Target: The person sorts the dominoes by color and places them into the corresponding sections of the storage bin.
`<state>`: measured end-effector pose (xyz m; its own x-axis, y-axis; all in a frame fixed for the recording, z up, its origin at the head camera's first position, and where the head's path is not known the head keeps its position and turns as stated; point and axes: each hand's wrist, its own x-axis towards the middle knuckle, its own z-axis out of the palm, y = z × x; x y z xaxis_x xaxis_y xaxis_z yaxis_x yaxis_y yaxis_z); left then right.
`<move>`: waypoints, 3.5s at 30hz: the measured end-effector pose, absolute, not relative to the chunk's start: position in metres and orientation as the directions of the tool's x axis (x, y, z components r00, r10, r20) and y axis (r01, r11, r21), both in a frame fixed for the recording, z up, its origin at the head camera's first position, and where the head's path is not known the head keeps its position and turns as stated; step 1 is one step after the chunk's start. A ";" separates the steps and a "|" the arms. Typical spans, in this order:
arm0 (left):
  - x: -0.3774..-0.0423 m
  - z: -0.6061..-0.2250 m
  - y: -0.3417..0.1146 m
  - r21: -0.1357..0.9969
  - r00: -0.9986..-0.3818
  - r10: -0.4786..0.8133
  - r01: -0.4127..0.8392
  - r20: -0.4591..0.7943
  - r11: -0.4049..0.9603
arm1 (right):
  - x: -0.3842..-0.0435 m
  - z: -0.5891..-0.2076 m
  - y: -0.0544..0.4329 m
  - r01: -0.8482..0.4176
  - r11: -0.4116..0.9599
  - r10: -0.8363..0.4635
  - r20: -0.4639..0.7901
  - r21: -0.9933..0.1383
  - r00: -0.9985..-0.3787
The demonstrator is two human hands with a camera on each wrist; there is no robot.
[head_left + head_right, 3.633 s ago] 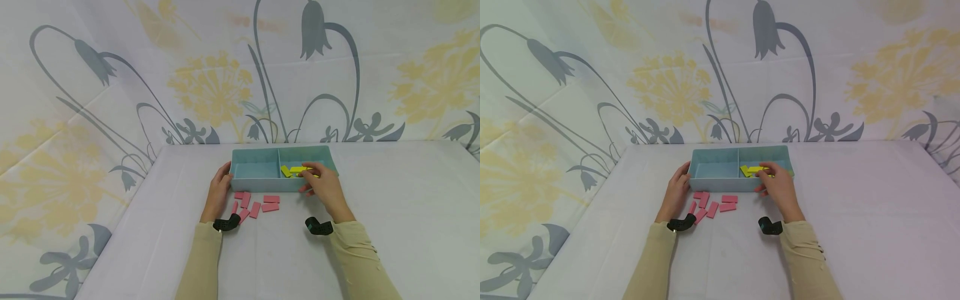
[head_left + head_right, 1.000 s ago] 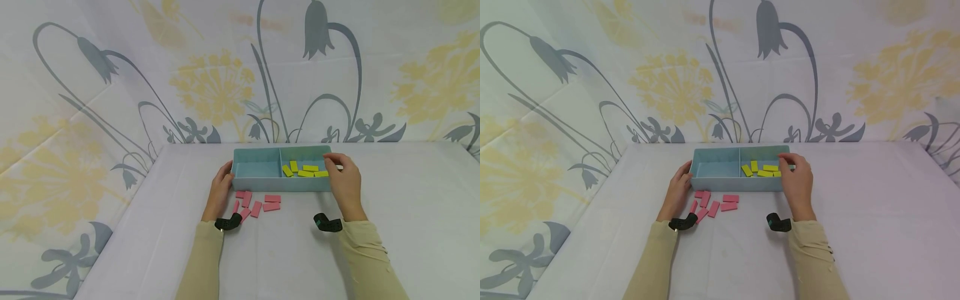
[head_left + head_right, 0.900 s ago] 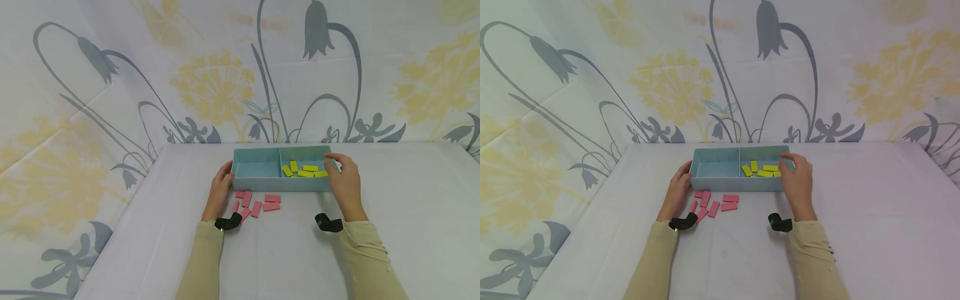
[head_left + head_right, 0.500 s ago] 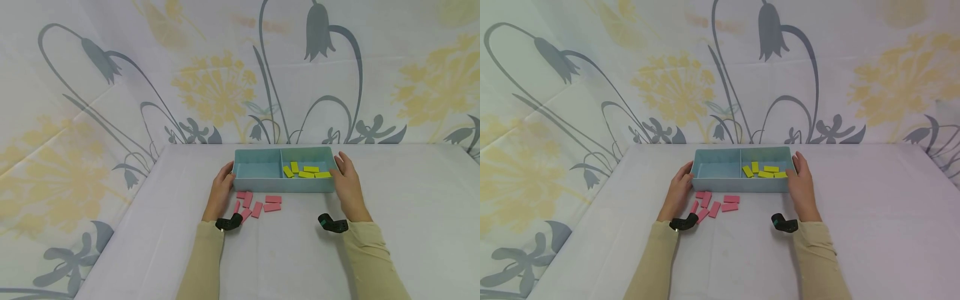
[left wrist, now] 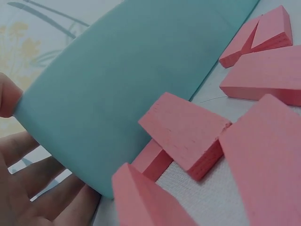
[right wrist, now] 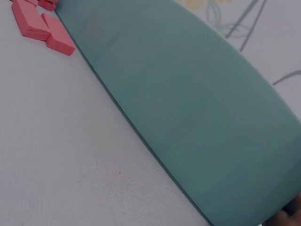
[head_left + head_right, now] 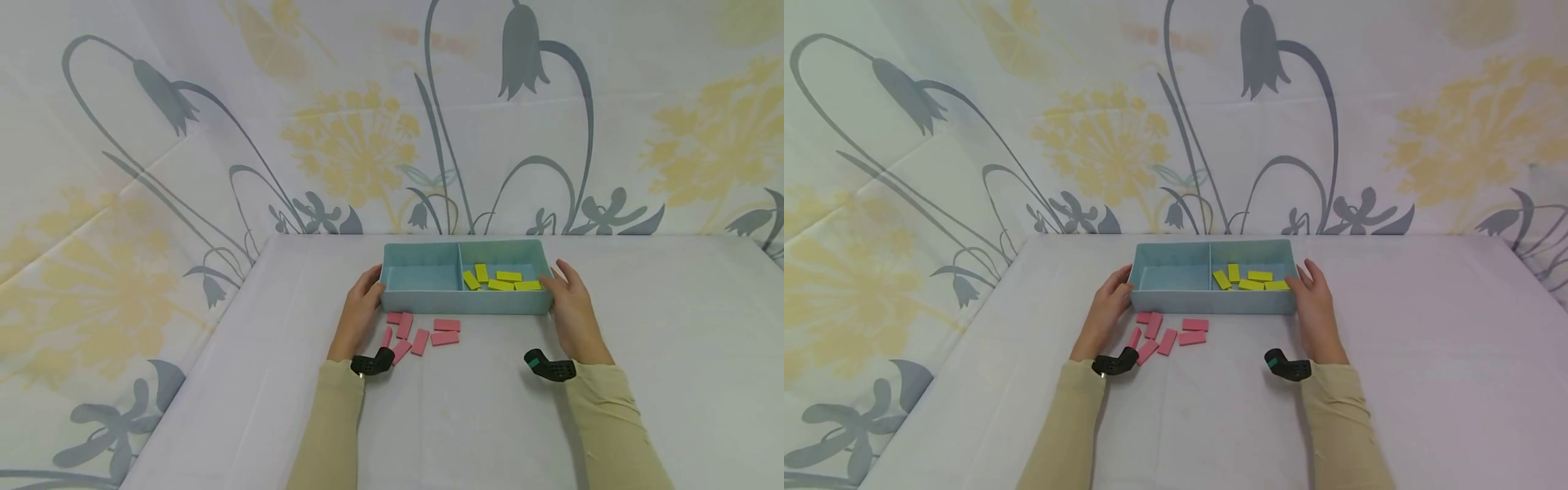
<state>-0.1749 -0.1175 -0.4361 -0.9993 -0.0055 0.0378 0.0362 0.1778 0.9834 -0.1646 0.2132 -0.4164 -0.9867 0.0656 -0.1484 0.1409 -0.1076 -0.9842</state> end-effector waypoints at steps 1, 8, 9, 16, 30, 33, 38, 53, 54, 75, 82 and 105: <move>-0.175 -0.436 -0.118 0.983 -1.000 -0.004 0.030 0.031 0.182 | -0.165 -0.417 0.213 0.149 -0.109 0.065 -0.156 -0.983 -0.986; -0.176 -0.429 -0.122 0.976 -0.999 0.005 -0.029 -0.031 0.217 | -0.165 -0.421 0.214 0.134 -0.124 0.052 -0.141 -0.983 -0.989; -0.176 -0.428 -0.122 0.975 -0.999 0.008 -0.037 -0.039 0.220 | -0.165 -0.421 0.214 0.127 -0.136 0.049 -0.135 -0.983 -0.990; -0.174 -0.426 -0.130 0.959 -0.995 0.023 -0.092 -0.101 0.268 | -0.165 -0.426 0.216 0.128 -0.189 0.015 -0.133 -0.974 -0.991; -0.166 -0.420 -0.145 0.916 -0.970 0.095 -0.177 -0.224 0.361 | -0.166 -0.431 0.218 0.132 -0.189 -0.006 -0.133 -0.973 -0.991; -0.164 -0.417 -0.145 0.890 -0.961 0.130 -0.168 -0.243 0.424 | -0.164 -0.431 0.219 0.134 -0.192 -0.007 -0.135 -0.972 -0.991; -0.165 -0.414 -0.144 0.859 -0.959 0.154 -0.133 -0.237 0.495 | -0.163 -0.430 0.219 0.118 -0.193 -0.012 -0.118 -0.974 -0.993; -0.164 -0.409 -0.136 0.740 -0.867 0.345 -0.041 -0.361 0.672 | -0.166 -0.429 0.218 0.109 -0.162 0.001 -0.111 -0.981 -0.994; -0.164 -0.409 -0.136 0.733 -0.862 0.354 -0.031 -0.364 0.679 | -0.166 -0.429 0.218 0.113 -0.162 0.000 -0.115 -0.980 -0.993; -0.161 -0.405 -0.135 0.716 -0.877 0.345 0.001 -0.335 0.698 | -0.166 -0.431 0.217 0.105 -0.156 -0.005 -0.106 -0.982 -0.994; -0.163 -0.408 -0.134 0.723 -0.881 0.341 -0.002 -0.328 0.691 | -0.165 -0.431 0.218 0.114 -0.172 0.006 -0.117 -0.979 -0.993; -0.160 -0.396 -0.133 0.840 -0.893 0.382 0.009 -0.237 0.543 | -0.168 -0.431 0.217 0.117 -0.144 0.022 -0.122 -0.983 -0.992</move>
<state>-0.1602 -0.1327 -0.3958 -0.8934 0.3815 -0.2373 0.0090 0.5431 0.8396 -0.1681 0.2174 -0.4309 -0.9923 0.0219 -0.1216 0.1172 -0.1441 -0.9826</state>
